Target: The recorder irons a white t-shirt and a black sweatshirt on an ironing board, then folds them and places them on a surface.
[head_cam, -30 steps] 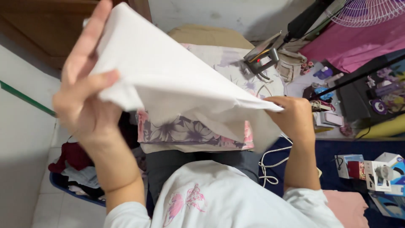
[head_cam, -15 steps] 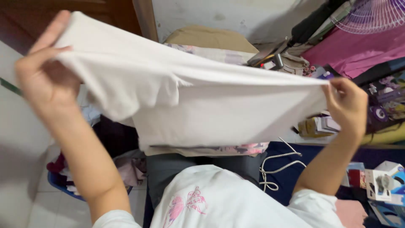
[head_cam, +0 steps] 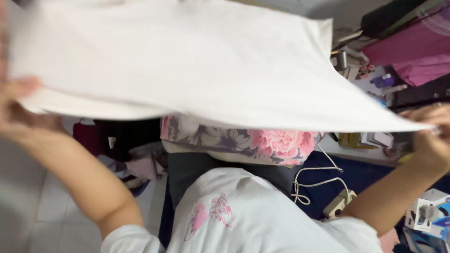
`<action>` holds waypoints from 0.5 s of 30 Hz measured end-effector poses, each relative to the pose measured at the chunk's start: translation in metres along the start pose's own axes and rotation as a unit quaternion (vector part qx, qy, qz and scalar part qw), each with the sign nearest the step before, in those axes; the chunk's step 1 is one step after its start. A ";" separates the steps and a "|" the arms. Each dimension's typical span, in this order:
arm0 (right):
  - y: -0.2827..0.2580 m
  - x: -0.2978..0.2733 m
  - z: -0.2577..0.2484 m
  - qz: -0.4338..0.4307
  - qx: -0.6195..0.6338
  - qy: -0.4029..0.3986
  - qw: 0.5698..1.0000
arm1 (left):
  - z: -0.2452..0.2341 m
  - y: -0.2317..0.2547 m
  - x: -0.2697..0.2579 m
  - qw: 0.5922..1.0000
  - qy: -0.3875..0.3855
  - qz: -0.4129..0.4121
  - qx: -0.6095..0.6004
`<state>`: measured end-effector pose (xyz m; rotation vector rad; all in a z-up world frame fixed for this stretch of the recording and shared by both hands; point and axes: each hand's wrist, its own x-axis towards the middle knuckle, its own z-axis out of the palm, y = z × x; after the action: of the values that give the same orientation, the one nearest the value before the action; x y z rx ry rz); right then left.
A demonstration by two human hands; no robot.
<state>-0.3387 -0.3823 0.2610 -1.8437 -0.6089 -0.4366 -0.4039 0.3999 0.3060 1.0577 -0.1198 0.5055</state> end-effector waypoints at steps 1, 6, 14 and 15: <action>-0.002 -0.011 0.004 0.028 0.017 -0.031 0.999 | 0.010 -0.014 -0.017 1.000 -0.005 0.004 0.029; 0.022 -0.075 0.051 0.167 -0.015 -0.133 0.977 | -0.068 -0.128 -0.094 0.992 0.045 -0.115 -0.004; 0.044 -0.141 0.097 0.402 -0.124 -0.219 0.881 | -0.153 -0.257 -0.201 0.927 0.123 -0.346 -0.078; 0.046 -0.141 0.100 0.401 -0.124 -0.222 0.880 | -0.159 -0.269 -0.212 0.927 0.126 -0.345 -0.078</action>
<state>-0.4231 -0.3283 0.1130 -2.2649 -0.0312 0.4982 -0.4918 0.3590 -0.0593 0.8014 0.4264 -0.0162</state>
